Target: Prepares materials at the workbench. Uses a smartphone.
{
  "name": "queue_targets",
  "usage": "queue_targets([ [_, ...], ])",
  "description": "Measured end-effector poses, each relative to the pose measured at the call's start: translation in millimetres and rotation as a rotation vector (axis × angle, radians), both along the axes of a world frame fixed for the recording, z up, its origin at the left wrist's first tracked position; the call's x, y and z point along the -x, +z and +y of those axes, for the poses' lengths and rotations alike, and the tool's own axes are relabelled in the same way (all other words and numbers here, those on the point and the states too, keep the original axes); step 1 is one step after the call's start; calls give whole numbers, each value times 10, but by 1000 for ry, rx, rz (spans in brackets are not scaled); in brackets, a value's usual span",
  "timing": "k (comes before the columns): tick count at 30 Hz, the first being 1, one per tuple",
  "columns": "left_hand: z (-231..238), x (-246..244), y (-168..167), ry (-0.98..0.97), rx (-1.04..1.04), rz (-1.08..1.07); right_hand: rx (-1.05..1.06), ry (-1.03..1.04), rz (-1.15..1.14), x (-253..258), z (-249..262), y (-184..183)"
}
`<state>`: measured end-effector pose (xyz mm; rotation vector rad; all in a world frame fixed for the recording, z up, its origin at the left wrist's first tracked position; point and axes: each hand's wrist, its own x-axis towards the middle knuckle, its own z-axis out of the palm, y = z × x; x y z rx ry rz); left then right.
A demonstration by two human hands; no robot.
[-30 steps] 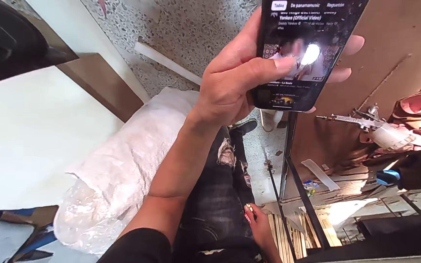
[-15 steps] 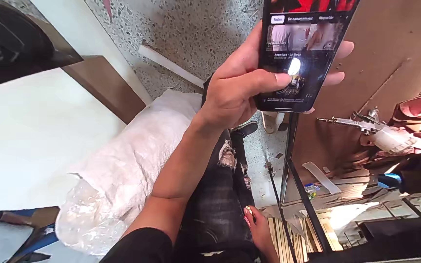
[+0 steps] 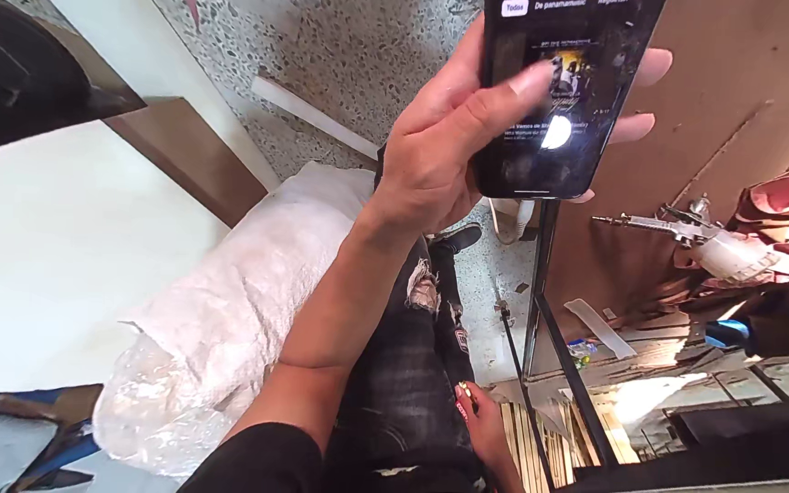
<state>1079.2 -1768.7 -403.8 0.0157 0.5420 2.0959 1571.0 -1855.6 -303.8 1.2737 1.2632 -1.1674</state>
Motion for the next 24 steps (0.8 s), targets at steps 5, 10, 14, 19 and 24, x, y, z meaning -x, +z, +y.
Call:
queue_targets([
  [5,-7,-33,-20,-4,-16,2,6,-18,-23,14,4,12],
  [10,2,-45,22,20,15,-2,10,-23,-35,19,17,4],
  [14,1,-44,28,19,22,-5,9,-11,-21,25,6,4],
  [19,-54,-14,-26,-18,-50,-13,11,-7,-10,42,3,-16],
  [24,-11,-24,-40,-16,-36,-58,6,-14,5,21,-2,-26],
])
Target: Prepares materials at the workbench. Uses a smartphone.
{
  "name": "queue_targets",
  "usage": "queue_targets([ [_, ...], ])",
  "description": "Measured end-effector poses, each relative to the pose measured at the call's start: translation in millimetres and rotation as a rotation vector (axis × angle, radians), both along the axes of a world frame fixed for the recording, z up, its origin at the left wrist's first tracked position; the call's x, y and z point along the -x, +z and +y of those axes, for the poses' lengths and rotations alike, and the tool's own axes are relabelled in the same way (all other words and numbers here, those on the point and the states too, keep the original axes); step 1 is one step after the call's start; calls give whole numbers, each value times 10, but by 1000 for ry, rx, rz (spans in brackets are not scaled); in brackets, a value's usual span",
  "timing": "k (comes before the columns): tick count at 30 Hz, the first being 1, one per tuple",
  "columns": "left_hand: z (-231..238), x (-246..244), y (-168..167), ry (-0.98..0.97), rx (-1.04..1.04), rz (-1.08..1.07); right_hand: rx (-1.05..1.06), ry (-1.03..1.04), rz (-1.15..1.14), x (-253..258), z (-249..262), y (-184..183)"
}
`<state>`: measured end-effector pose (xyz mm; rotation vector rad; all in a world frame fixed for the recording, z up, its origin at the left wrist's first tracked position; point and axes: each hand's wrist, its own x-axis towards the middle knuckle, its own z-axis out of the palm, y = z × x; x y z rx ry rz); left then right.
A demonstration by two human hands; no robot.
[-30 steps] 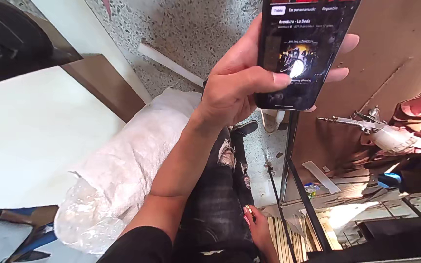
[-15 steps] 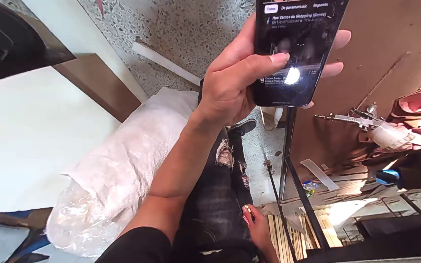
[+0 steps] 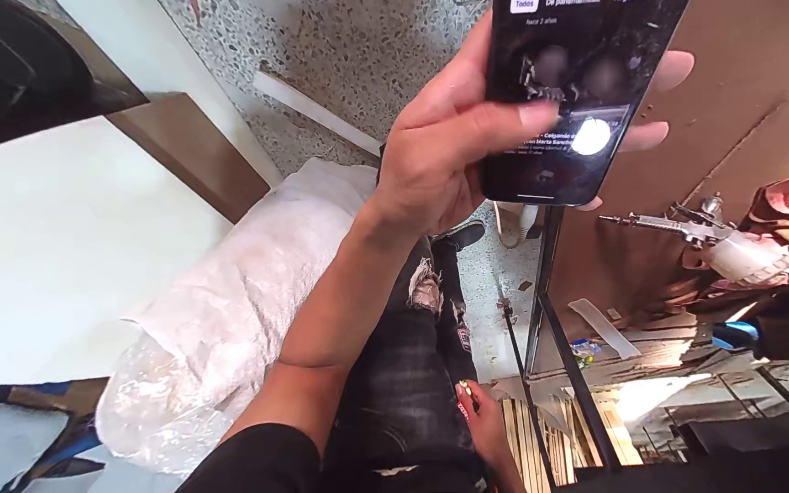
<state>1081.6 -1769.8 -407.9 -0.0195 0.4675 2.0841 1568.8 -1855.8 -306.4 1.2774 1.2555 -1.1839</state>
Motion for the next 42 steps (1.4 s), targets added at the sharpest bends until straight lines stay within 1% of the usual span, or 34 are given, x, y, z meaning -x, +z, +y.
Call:
queue_targets([
  [3,-5,9,-20,-45,26,0,-4,-14,7,-5,6,4],
  [11,-28,28,59,-17,34,-16,29,12,-52,35,29,3],
  [14,-91,24,102,-25,78,43,24,28,-49,45,25,4],
  [18,-97,21,116,-2,35,68,20,38,-37,48,17,-4],
  [25,-180,62,103,-58,15,164,27,31,-52,79,15,-6],
  [27,-174,75,91,-64,16,156,33,32,-57,86,18,-7],
  [30,-143,91,95,-66,27,64,38,37,-58,87,18,-11],
  [33,-148,87,105,-31,50,40,41,42,-56,94,26,-6],
  [35,-167,82,111,-18,64,56,41,41,-55,97,22,-11],
  [42,-193,78,87,-49,-2,115,48,48,-64,93,12,-9],
])
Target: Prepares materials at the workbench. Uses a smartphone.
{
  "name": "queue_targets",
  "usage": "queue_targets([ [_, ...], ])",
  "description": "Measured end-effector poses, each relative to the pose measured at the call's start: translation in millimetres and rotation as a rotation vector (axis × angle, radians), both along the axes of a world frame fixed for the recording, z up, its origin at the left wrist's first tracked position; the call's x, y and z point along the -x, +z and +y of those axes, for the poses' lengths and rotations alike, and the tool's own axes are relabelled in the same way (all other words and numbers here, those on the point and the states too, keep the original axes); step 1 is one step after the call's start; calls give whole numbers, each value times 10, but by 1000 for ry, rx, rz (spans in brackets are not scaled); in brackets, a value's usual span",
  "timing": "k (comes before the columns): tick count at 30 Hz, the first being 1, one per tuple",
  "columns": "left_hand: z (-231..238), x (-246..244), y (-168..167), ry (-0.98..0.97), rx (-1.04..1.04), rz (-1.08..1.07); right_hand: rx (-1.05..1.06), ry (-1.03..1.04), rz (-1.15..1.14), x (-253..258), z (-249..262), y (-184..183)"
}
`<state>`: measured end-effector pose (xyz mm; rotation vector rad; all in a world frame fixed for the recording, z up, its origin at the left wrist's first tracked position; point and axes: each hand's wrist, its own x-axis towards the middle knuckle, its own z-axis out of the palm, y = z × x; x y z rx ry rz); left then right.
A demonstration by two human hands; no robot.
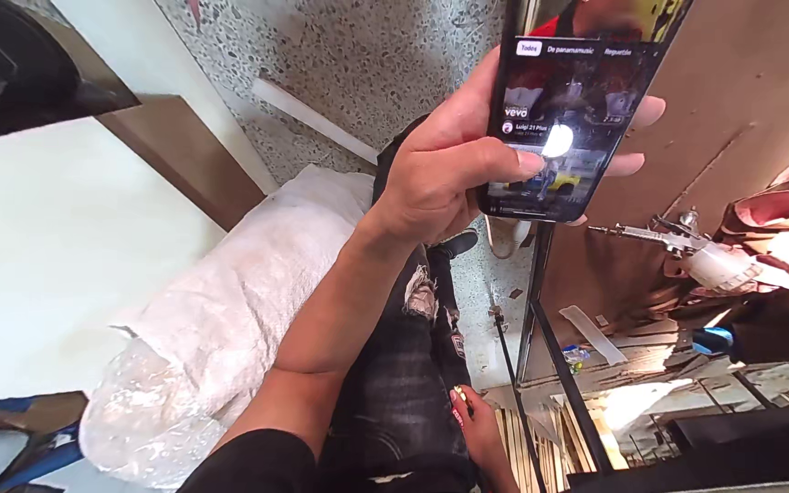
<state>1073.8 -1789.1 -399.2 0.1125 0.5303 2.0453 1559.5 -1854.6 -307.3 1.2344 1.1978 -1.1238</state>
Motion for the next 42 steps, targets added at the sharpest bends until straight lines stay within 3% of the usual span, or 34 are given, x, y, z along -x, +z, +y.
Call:
queue_targets([
  [12,33,-54,23,-34,2,-139,3,14,4,-5,-19,-20],
  [28,22,-61,3,-12,1,52,1,22,9,33,-3,-39],
  [34,60,-54,34,-1,44,-95,-3,23,8,59,5,-28],
  [42,43,-45,40,15,69,-70,-20,5,25,21,-23,-38],
])
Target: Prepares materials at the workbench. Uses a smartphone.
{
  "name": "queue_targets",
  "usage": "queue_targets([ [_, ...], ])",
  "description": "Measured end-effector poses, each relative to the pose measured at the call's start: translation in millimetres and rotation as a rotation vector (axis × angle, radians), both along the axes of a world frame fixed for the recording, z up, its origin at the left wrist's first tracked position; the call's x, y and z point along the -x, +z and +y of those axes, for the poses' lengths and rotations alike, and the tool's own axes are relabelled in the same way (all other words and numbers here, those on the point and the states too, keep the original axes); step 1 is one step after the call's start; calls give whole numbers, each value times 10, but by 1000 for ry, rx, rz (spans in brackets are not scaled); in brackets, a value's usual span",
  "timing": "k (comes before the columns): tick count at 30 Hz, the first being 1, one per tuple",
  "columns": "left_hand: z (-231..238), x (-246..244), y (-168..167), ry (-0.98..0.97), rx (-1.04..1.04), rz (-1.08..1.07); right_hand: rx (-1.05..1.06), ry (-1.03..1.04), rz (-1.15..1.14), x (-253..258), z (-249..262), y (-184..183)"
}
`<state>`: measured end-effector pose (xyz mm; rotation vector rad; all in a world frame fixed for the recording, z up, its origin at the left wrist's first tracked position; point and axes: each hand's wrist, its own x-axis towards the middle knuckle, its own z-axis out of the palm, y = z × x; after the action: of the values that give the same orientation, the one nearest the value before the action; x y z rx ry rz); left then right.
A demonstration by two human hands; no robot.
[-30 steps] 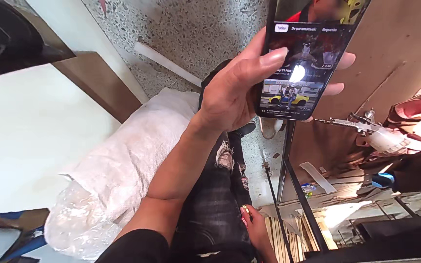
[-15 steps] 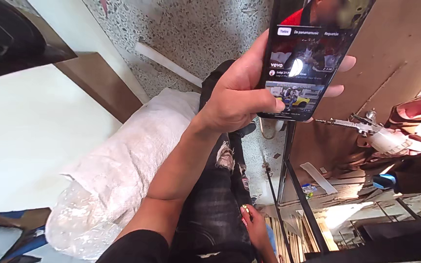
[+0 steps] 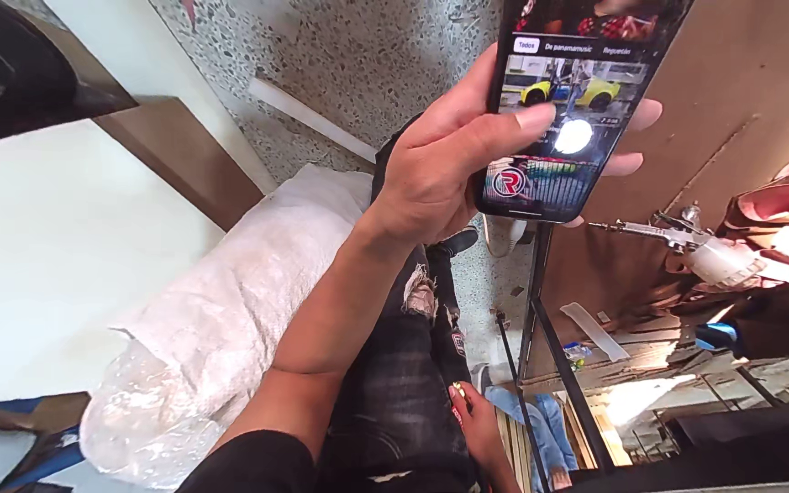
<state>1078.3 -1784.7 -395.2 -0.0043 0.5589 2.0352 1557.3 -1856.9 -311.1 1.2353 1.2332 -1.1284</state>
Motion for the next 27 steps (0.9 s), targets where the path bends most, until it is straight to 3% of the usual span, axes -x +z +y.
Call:
queue_targets([
  [19,45,21,-66,-4,-27,79,2,-2,-7,15,-19,-24],
  [27,16,9,-45,-50,106,132,5,-1,-7,5,-22,-25],
])
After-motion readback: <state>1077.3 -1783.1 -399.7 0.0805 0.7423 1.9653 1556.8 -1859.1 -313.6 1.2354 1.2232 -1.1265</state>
